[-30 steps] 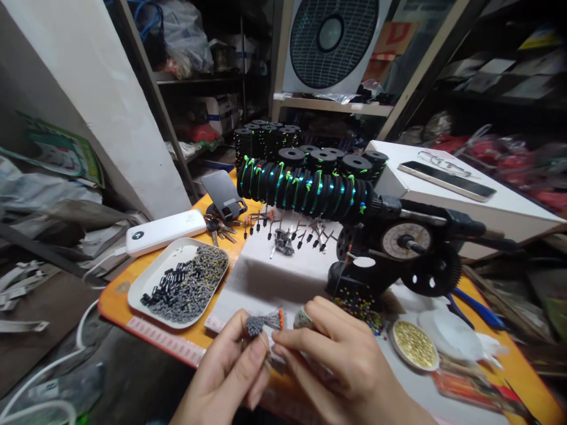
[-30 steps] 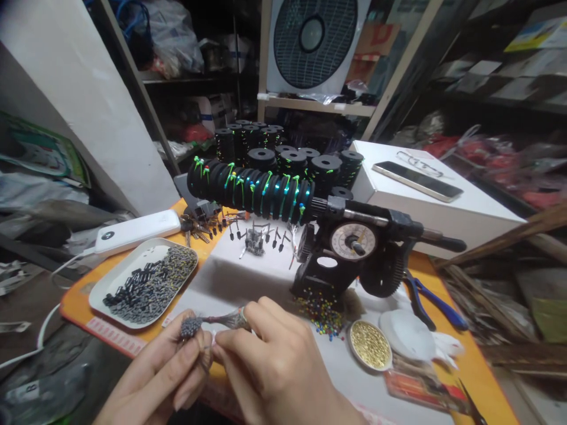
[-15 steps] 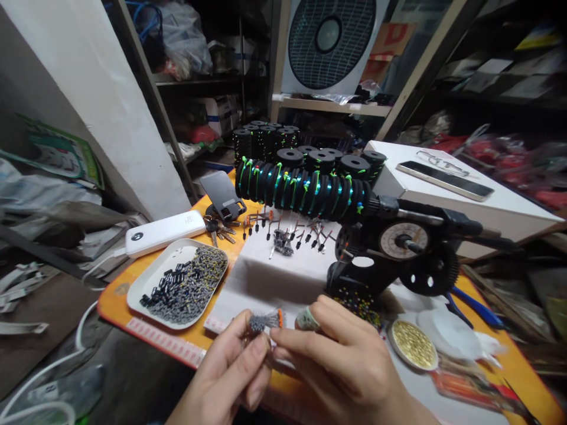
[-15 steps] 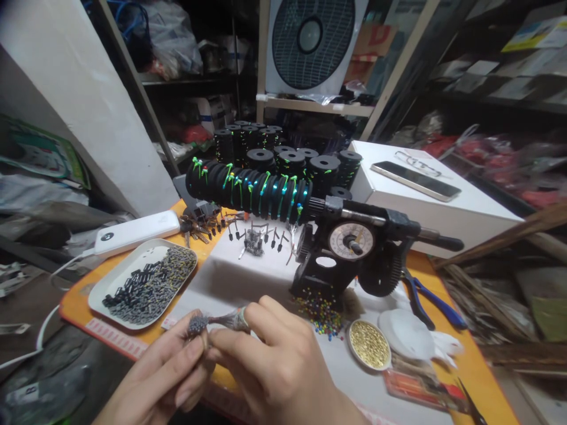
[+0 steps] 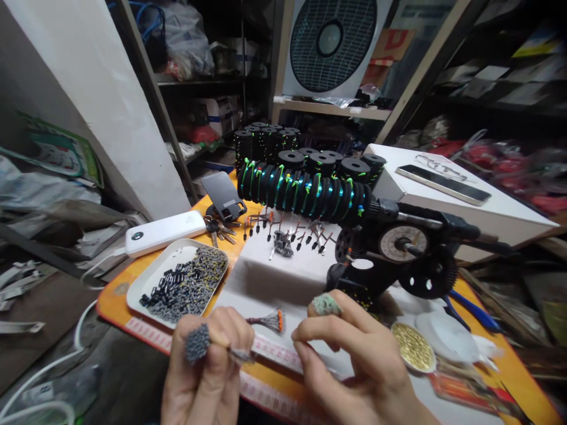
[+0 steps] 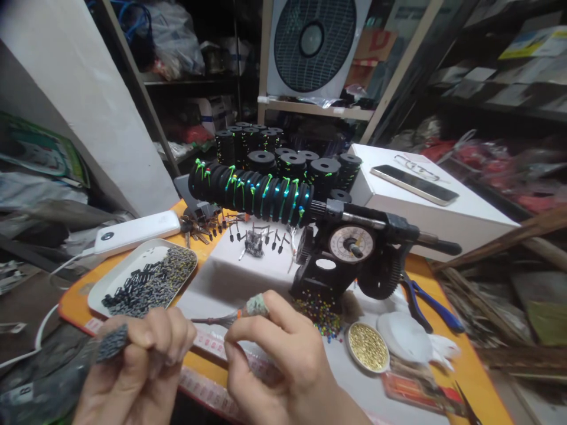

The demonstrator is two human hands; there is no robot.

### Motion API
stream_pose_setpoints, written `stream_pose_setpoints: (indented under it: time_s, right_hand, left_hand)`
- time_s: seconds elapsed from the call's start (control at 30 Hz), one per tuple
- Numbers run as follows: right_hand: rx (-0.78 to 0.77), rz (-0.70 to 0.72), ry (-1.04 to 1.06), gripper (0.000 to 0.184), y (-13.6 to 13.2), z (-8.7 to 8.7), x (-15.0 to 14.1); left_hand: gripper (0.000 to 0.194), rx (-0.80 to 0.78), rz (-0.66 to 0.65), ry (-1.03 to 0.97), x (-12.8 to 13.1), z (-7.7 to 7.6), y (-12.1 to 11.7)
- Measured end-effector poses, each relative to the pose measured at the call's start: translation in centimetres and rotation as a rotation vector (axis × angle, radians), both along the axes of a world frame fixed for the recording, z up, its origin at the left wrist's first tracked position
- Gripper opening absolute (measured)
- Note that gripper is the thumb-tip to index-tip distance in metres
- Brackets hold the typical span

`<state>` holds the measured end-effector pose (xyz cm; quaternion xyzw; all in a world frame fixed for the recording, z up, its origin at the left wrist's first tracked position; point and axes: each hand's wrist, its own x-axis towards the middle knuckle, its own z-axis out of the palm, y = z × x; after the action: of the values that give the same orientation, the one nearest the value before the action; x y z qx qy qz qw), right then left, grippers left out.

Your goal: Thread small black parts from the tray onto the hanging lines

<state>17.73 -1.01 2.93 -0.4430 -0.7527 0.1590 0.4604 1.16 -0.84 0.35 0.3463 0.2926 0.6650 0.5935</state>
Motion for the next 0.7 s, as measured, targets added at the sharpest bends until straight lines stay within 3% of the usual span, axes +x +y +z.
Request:
stream_pose_setpoints:
  time_s: [0.13,0.33,0.4,0.47,0.6,0.7]
  right_hand:
    - [-0.007,0.033,0.051,0.016,0.3,-0.2,0.4]
    - [-0.074,0.006,0.135,0.014,0.3,-0.4,0.3]
    - [-0.087,0.012,0.161,0.013,0.4,-0.5,0.2]
    - [-0.075,0.018,0.154,0.012,0.4,-0.5,0.2]
    - [0.05,0.043,0.081,0.01,0.6,-0.7,-0.1]
    - [0.306,0.013,-0.086,0.012,1.1,-1.0,0.1]
  left_hand:
    - [0.022,-0.02,0.091,0.134,-0.8,0.8,0.8]
    - [0.02,-0.049,-0.201,0.031,-1.3,-0.1,1.4]
    - [0.013,-0.083,-0.185,0.103,-0.8,-0.5,1.5]
    - [0.022,-0.093,-0.147,0.208,-0.1,-0.6,1.7]
    - [0.014,0.134,-0.208,0.213,1.3,-0.4,2.3]
    - [0.027,0.147,-0.317,0.129,1.4,-0.6,2.5]
